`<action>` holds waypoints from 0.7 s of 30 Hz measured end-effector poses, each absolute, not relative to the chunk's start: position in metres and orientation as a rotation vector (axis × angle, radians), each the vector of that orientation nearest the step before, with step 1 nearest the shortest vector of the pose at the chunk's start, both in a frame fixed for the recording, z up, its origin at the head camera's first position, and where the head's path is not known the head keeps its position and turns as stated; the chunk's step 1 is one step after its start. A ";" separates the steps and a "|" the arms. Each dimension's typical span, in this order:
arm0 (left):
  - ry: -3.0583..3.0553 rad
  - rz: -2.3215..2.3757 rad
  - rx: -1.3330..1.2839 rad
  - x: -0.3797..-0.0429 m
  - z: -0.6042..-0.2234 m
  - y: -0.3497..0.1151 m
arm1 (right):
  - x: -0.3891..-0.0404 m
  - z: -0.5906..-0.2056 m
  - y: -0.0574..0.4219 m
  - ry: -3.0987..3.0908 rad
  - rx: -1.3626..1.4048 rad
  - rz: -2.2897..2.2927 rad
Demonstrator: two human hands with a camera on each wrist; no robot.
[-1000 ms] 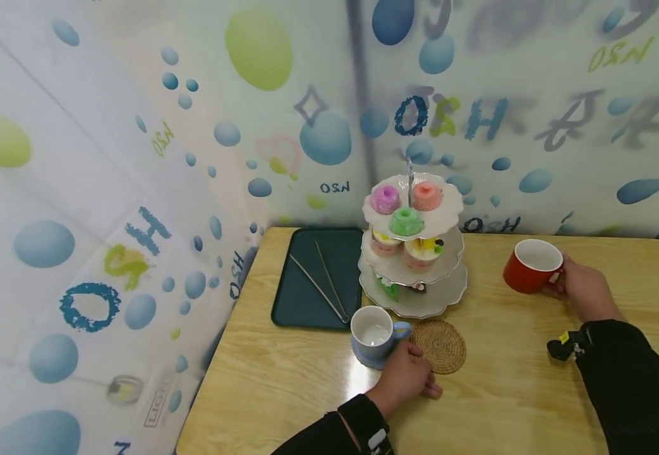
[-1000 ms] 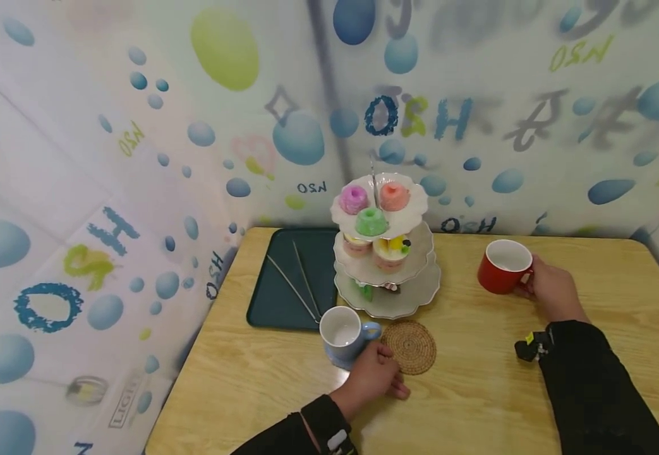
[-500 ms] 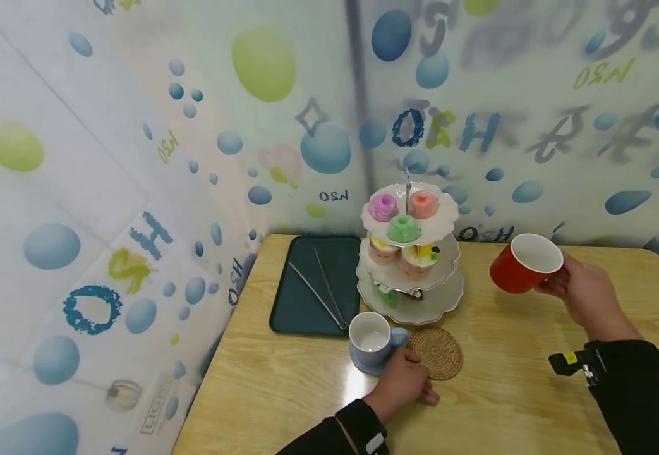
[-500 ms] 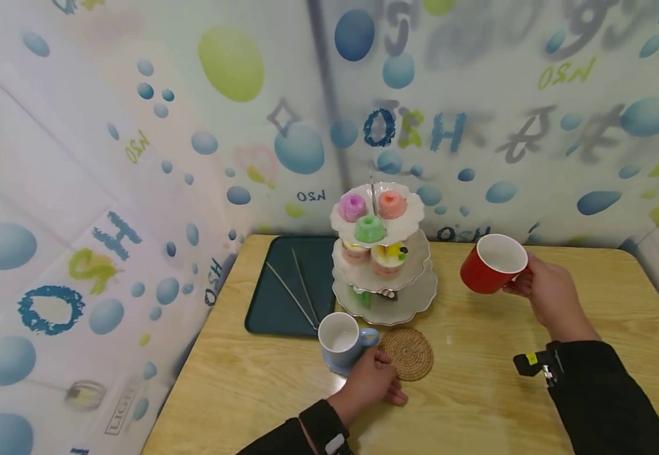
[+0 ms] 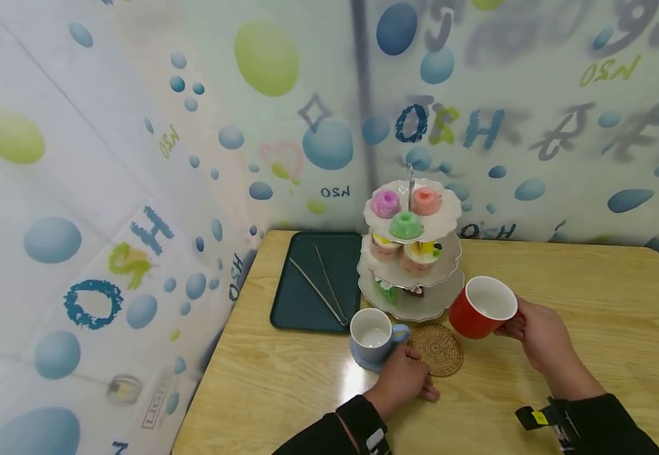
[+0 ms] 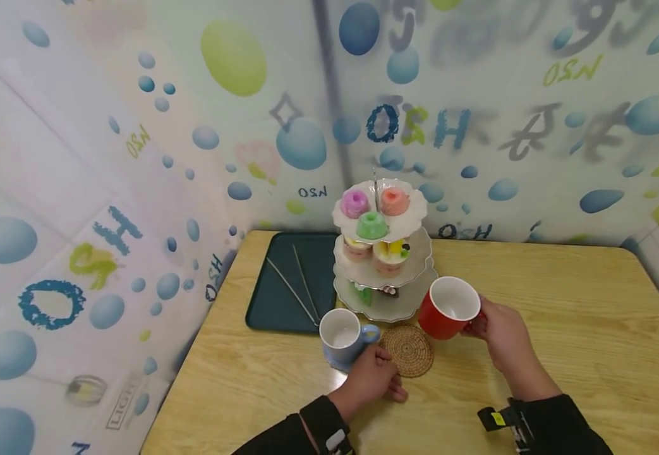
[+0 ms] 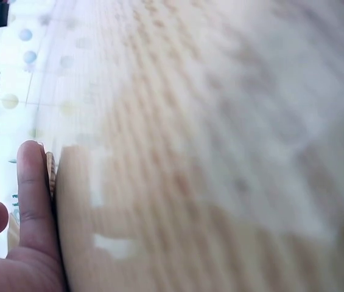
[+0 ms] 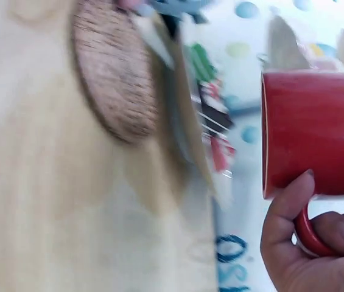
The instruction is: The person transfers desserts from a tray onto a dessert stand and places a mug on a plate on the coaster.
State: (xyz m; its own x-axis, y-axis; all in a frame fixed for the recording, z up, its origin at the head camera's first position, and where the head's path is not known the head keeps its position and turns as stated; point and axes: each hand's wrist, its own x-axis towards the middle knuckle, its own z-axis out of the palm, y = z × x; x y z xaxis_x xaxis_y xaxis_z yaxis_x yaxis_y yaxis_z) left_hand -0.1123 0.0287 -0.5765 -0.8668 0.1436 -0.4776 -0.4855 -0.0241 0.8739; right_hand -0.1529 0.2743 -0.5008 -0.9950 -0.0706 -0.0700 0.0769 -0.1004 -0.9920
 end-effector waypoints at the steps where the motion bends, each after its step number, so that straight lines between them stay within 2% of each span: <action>1: 1.832 1.939 -0.352 -0.113 -0.577 0.028 | -0.151 -0.504 0.270 2.058 0.003 -2.219; 8: 1.849 1.922 -0.336 -0.113 -0.582 0.028 | -0.140 -0.524 0.247 2.170 -0.001 -2.037; 21: 1.889 1.882 -0.298 -0.115 -0.579 0.029 | -0.134 -0.549 0.216 2.337 0.181 -1.863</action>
